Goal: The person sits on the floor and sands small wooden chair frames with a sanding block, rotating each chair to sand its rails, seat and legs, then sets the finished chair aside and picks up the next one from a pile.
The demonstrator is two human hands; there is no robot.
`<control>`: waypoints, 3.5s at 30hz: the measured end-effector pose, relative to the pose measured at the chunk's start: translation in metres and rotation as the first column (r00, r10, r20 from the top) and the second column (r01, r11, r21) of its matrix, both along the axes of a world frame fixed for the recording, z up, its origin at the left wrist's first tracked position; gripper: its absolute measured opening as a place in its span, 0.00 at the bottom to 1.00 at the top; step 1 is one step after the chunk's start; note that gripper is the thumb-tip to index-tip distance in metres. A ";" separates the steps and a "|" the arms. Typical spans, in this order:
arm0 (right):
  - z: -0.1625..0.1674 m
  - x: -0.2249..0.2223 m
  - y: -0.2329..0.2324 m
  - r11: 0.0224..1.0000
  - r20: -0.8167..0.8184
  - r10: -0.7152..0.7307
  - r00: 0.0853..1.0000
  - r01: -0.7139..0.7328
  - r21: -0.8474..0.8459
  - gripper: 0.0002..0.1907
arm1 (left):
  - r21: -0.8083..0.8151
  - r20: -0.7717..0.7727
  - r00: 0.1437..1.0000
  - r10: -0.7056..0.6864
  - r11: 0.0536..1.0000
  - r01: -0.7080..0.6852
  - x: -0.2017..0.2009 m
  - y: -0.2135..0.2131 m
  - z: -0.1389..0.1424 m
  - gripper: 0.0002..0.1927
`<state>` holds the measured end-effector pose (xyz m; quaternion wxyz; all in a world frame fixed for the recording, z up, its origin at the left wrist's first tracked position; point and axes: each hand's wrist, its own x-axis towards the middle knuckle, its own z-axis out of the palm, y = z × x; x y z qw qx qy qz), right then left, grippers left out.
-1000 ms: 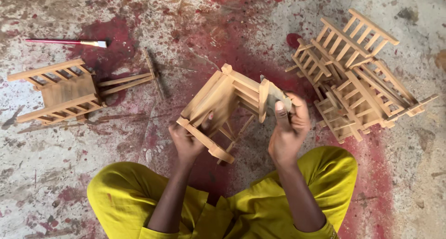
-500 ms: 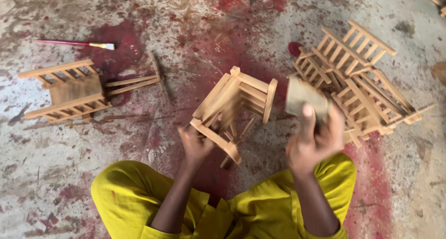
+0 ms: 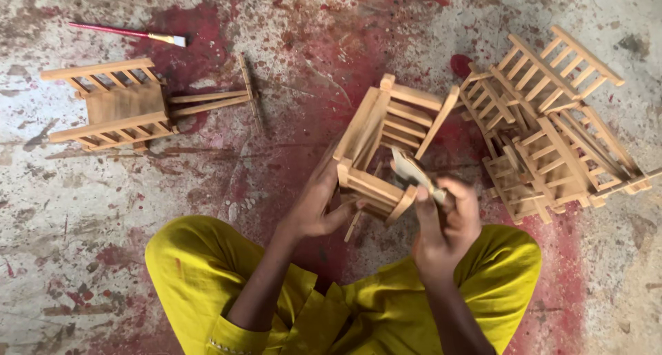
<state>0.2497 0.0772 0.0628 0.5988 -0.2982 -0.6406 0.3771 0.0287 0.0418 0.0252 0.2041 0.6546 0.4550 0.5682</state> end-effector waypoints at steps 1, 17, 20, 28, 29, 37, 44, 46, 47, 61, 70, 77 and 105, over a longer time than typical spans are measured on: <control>-0.010 0.004 -0.006 0.999 0.021 -0.021 1.000 0.020 0.027 0.10 | -0.056 0.085 0.996 -0.019 0.998 0.024 0.003 -0.001 0.002 0.40; -0.047 -0.001 -0.032 0.958 0.507 -0.285 0.814 0.238 0.157 0.20 | -0.093 0.131 0.969 0.208 0.976 -0.196 0.039 -0.003 0.027 0.19; -0.062 -0.003 -0.035 0.942 0.573 -0.336 0.748 0.283 0.182 0.16 | -0.150 0.161 0.957 0.242 0.964 -0.219 0.038 0.001 0.033 0.21; -0.028 0.025 -0.022 0.904 0.402 -0.411 0.818 0.309 0.296 0.23 | -0.038 0.101 0.968 0.229 0.973 -0.226 0.067 -0.001 0.040 0.23; -0.021 0.026 -0.023 0.907 0.400 -0.402 0.823 0.300 0.295 0.23 | 0.033 0.088 0.970 0.227 0.973 -0.230 0.071 -0.001 0.041 0.25; -0.010 0.041 -0.042 0.925 0.370 -0.333 0.867 0.224 0.307 0.22 | -0.043 -0.009 0.952 0.307 0.951 -0.307 0.087 0.017 0.037 0.24; -0.041 0.039 -0.022 0.955 0.347 -0.274 0.897 0.212 0.207 0.20 | -0.186 -0.031 0.924 0.381 0.906 -0.380 0.097 0.024 0.029 0.23; -0.052 0.030 -0.025 0.931 0.383 -0.306 0.872 0.189 0.313 0.24 | -0.171 0.002 0.907 0.421 0.894 -0.414 0.093 0.023 0.029 0.22; -0.058 0.028 -0.026 0.931 0.381 -0.316 0.869 0.206 0.302 0.23 | -0.169 0.013 0.898 0.441 0.886 -0.432 0.093 0.019 0.029 0.22; -0.070 0.064 0.065 0.927 0.007 0.224 0.975 -0.210 -0.311 0.17 | 0.341 -0.521 0.754 0.400 0.907 -0.246 0.035 -0.019 0.095 0.41; -0.009 0.028 0.035 0.951 -0.249 -0.309 0.918 0.295 -0.094 0.10 | 0.257 -0.532 0.826 0.188 0.965 -0.054 0.035 0.024 0.098 0.23; 0.016 -0.021 -0.013 0.942 0.163 -0.310 0.937 0.280 0.183 0.25 | 0.245 -0.492 0.839 0.231 0.962 -0.121 0.031 0.008 0.091 0.18; -0.002 -0.044 0.010 0.913 0.279 -0.320 0.906 0.216 0.345 0.13 | 0.204 -0.388 0.881 0.271 0.957 -0.205 -0.012 0.007 0.113 0.08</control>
